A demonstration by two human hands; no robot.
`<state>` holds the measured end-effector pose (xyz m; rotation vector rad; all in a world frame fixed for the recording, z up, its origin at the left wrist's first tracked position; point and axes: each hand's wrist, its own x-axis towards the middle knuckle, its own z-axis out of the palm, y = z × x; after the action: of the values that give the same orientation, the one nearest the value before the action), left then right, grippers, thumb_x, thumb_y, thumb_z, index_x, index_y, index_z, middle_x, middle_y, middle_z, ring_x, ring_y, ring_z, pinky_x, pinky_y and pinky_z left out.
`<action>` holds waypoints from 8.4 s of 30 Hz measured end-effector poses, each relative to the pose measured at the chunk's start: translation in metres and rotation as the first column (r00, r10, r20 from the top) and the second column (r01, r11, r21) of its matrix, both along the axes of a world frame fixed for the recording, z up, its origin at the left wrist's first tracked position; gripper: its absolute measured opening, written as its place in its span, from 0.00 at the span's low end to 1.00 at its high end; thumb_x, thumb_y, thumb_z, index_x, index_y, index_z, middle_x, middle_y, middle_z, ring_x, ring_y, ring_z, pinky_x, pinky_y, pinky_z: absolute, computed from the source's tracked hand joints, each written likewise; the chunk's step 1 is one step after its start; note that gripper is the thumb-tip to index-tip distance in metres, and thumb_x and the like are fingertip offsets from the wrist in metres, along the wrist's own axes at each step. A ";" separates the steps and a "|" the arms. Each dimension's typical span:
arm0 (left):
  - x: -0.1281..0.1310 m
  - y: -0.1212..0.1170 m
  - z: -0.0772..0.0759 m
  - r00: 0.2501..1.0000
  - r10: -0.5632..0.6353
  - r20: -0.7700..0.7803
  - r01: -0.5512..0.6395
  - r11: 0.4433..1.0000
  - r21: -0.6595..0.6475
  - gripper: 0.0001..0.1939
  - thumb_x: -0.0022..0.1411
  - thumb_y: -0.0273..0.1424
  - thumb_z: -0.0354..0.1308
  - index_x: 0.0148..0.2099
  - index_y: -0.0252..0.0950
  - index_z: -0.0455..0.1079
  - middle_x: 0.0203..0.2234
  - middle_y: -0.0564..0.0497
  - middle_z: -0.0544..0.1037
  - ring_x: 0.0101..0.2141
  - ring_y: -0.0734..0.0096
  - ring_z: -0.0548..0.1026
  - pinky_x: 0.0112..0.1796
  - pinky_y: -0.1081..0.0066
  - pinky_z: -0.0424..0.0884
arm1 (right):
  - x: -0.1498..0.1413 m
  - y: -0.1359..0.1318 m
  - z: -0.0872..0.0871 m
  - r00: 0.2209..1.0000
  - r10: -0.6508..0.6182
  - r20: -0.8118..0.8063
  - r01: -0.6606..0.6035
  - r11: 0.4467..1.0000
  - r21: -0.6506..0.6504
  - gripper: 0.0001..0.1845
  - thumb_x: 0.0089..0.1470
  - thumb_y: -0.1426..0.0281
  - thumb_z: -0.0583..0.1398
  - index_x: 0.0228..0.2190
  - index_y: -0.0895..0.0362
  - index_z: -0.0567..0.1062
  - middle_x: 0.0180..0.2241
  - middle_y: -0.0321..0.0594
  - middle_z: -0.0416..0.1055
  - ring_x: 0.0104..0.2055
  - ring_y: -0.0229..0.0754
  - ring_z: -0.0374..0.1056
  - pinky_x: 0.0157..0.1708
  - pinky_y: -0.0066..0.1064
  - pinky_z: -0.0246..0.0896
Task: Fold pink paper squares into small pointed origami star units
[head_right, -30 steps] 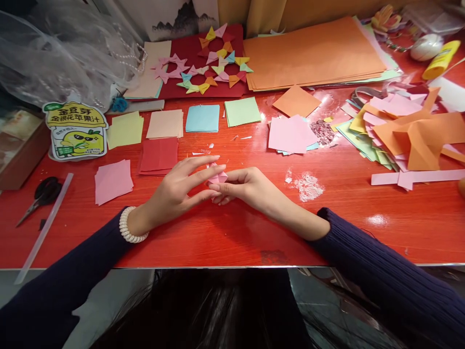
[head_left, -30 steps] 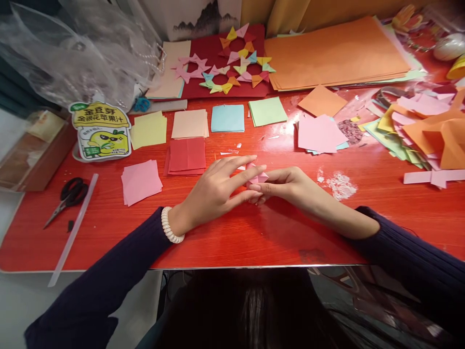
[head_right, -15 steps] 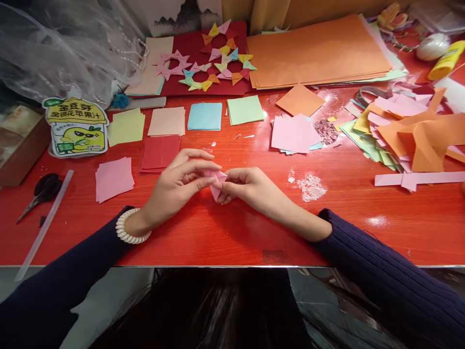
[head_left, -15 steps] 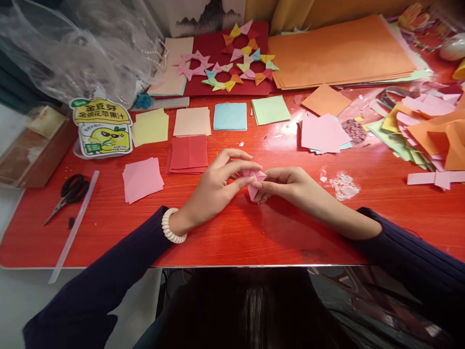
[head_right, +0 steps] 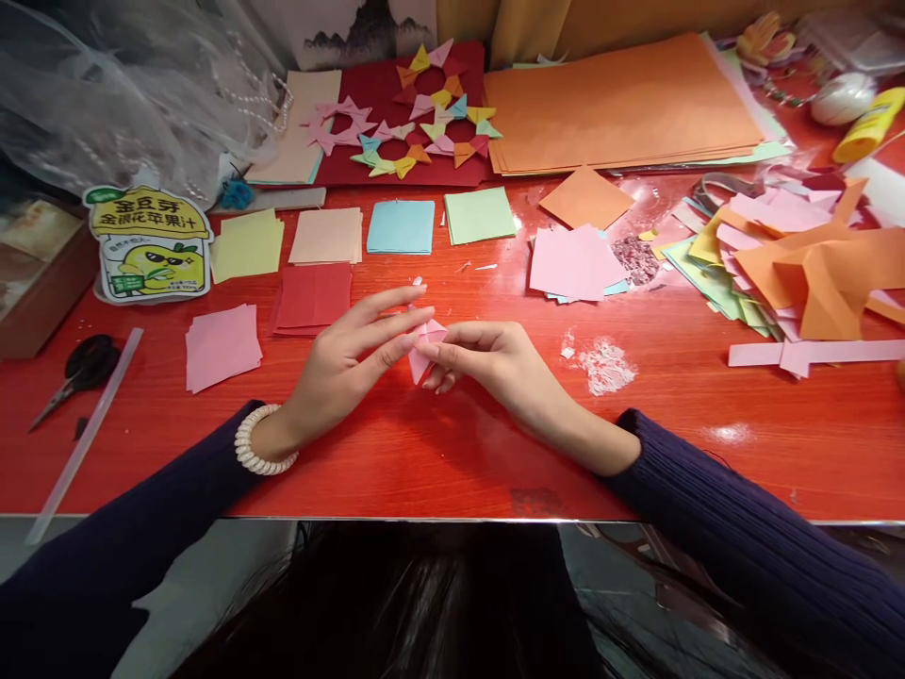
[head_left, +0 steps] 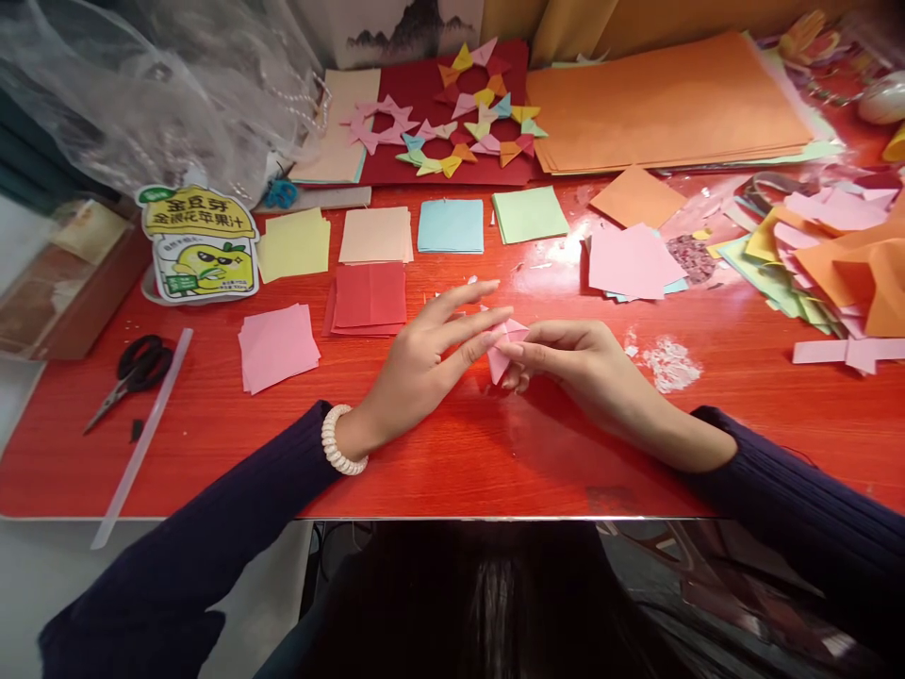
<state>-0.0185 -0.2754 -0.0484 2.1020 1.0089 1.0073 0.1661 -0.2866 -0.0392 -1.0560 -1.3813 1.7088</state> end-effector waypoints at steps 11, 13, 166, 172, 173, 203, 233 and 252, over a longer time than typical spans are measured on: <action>-0.001 -0.002 0.000 0.994 -0.058 -0.088 0.068 0.991 0.116 0.15 0.61 0.31 0.54 0.51 0.36 0.66 0.45 0.47 0.74 0.46 0.71 0.71 0.48 0.67 0.68 | 0.000 0.000 0.002 1.000 -0.021 0.000 0.021 1.000 -0.016 0.08 0.52 0.64 0.61 0.31 0.55 0.79 0.31 0.36 0.74 0.33 0.36 0.68 0.33 0.25 0.63; -0.001 -0.002 0.000 0.996 -0.049 -0.069 0.057 0.991 0.120 0.14 0.61 0.31 0.54 0.49 0.34 0.67 0.42 0.47 0.75 0.43 0.72 0.72 0.46 0.70 0.69 | 0.001 0.000 0.001 1.000 -0.003 0.011 0.003 1.000 -0.012 0.10 0.53 0.63 0.60 0.33 0.54 0.78 0.32 0.37 0.74 0.34 0.37 0.69 0.34 0.27 0.64; -0.001 -0.002 0.013 0.990 -0.022 0.137 0.092 0.841 -0.533 0.13 0.60 0.39 0.54 0.35 0.33 0.70 0.28 0.51 0.75 0.27 0.78 0.71 0.28 0.77 0.67 | 0.010 0.005 -0.002 0.911 0.053 0.409 -0.223 0.897 0.381 0.08 0.56 0.67 0.57 0.30 0.58 0.73 0.26 0.37 0.73 0.27 0.36 0.68 0.26 0.26 0.61; 0.000 -0.003 0.011 0.977 0.002 0.213 0.114 0.840 -0.530 0.10 0.59 0.36 0.56 0.34 0.33 0.70 0.29 0.51 0.76 0.26 0.78 0.72 0.30 0.76 0.69 | 0.008 0.005 0.000 0.939 0.116 0.325 -0.206 0.944 0.259 0.11 0.54 0.63 0.59 0.30 0.59 0.72 0.26 0.36 0.70 0.26 0.35 0.64 0.25 0.26 0.58; 0.000 -0.002 0.010 0.969 0.016 0.247 0.127 0.823 -0.554 0.10 0.59 0.36 0.56 0.34 0.33 0.69 0.30 0.50 0.76 0.26 0.78 0.72 0.30 0.76 0.70 | 0.008 0.005 -0.001 0.932 0.127 0.341 -0.223 0.939 0.260 0.10 0.55 0.64 0.58 0.30 0.59 0.72 0.25 0.36 0.70 0.25 0.35 0.64 0.25 0.26 0.58; 0.000 -0.004 0.013 0.972 0.081 0.219 0.089 0.739 -0.668 0.12 0.58 0.35 0.57 0.28 0.32 0.65 0.22 0.54 0.71 0.22 0.81 0.69 0.25 0.79 0.67 | 0.005 0.005 -0.001 0.977 0.143 0.160 -0.162 0.980 0.113 0.14 0.59 0.62 0.54 0.30 0.60 0.69 0.26 0.37 0.68 0.24 0.34 0.65 0.26 0.27 0.60; 0.001 -0.010 0.015 0.976 -0.006 0.217 0.156 0.713 -0.683 0.12 0.58 0.37 0.56 0.35 0.32 0.66 0.24 0.54 0.72 0.24 0.80 0.71 0.27 0.77 0.68 | 0.008 -0.004 -0.005 0.981 0.072 0.179 -0.116 0.961 0.249 0.14 0.59 0.63 0.55 0.26 0.59 0.66 0.21 0.34 0.65 0.20 0.32 0.63 0.21 0.24 0.57; -0.003 -0.012 0.020 0.999 -0.031 -0.035 0.016 0.931 -0.364 0.14 0.61 0.36 0.53 0.26 0.33 0.67 0.19 0.55 0.69 0.22 0.80 0.64 0.25 0.77 0.60 | 0.005 -0.004 -0.003 0.942 0.058 0.330 -0.202 0.884 0.422 0.18 0.59 0.62 0.55 0.22 0.59 0.64 0.18 0.29 0.54 0.20 0.30 0.48 0.21 0.24 0.46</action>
<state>-0.0210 -0.2875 -0.0280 1.8270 1.0939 0.7034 0.1711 -0.2908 -0.0420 -1.0004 -1.9761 1.2423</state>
